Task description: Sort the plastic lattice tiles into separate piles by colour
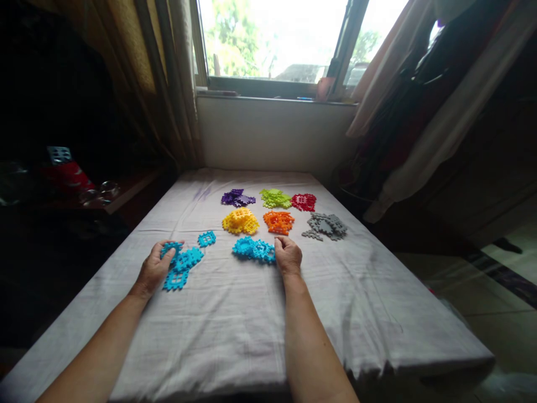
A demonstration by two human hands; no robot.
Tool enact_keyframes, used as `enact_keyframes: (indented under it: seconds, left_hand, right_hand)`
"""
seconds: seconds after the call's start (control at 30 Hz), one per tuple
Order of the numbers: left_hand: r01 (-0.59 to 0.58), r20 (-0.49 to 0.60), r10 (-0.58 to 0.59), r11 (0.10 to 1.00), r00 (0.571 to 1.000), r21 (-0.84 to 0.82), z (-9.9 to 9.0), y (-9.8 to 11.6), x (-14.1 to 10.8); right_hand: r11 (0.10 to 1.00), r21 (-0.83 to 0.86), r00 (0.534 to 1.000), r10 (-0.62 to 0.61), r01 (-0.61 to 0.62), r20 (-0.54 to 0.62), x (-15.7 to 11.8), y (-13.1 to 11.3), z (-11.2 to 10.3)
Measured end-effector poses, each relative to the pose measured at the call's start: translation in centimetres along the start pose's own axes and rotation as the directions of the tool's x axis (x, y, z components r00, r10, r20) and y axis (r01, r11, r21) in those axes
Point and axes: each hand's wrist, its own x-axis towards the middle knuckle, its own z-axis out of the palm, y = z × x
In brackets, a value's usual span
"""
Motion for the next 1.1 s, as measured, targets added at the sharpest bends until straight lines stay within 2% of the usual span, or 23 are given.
enact_keyframes:
  seconds: [0.13, 0.27, 0.37, 0.5, 0.6, 0.7, 0.8, 0.93, 1.03, 1.1]
  left_hand:
    - [0.024, -0.038, -0.023, 1.000, 0.999, 0.011, -0.1, -0.1, -0.1]
    - [-0.025, -0.171, 0.032, 0.999, 0.985, 0.048, -0.3, 0.1, 0.1]
    - [-0.017, -0.238, 0.026, 0.999, 0.971, 0.041, -0.4, 0.1, 0.3]
    - [-0.031, -0.238, 0.030, 1.000, 0.971, -0.001, -0.3, 0.1, 0.3]
    - [-0.047, -0.227, 0.046, 0.999, 0.973, 0.000, -0.3, 0.3, 0.2]
    - [-0.081, -0.240, 0.072, 0.996, 0.968, -0.027, -0.3, 0.8, -0.2]
    - [-0.127, -0.259, 0.111, 0.991, 0.960, -0.048, 0.2, 1.5, -0.8]
    - [-0.211, -0.223, 0.206, 0.978, 0.953, 0.002, 1.6, 2.9, -2.0]
    - [-0.253, -0.138, 0.244, 0.966, 0.960, -0.046, 2.7, 3.7, -2.7]
    - [-0.264, -0.081, 0.257, 0.960, 0.963, -0.090, 3.3, 4.0, -3.1]
  right_hand:
    - [1.000, -0.018, 1.000, 0.004, -0.004, -0.004, -0.1, -0.1, -0.1]
    - [1.000, -0.001, 1.000, 0.004, -0.004, -0.023, 0.0, 0.1, 0.0]
    - [1.000, 0.012, 0.999, -0.007, 0.007, -0.048, 0.1, 0.4, 0.2]
    - [0.998, 0.020, 0.990, -0.061, 0.064, -0.125, 0.2, 0.8, 0.4]
    - [0.984, -0.014, 0.965, -0.174, 0.175, -0.197, 0.0, 0.5, 0.5]
    - [0.936, -0.049, 0.906, -0.351, 0.350, -0.234, -0.8, -0.7, 0.7]
    - [0.847, -0.060, 0.825, -0.528, 0.528, -0.202, -2.5, -2.4, 1.2]
    - [0.719, -0.049, 0.717, -0.695, 0.694, -0.048, -5.4, -4.9, 2.5]
    - [0.634, -0.007, 0.633, -0.772, 0.773, 0.055, -7.3, -6.2, 3.4]
    - [0.602, 0.032, 0.598, -0.797, 0.798, 0.087, -8.1, -6.7, 3.9]
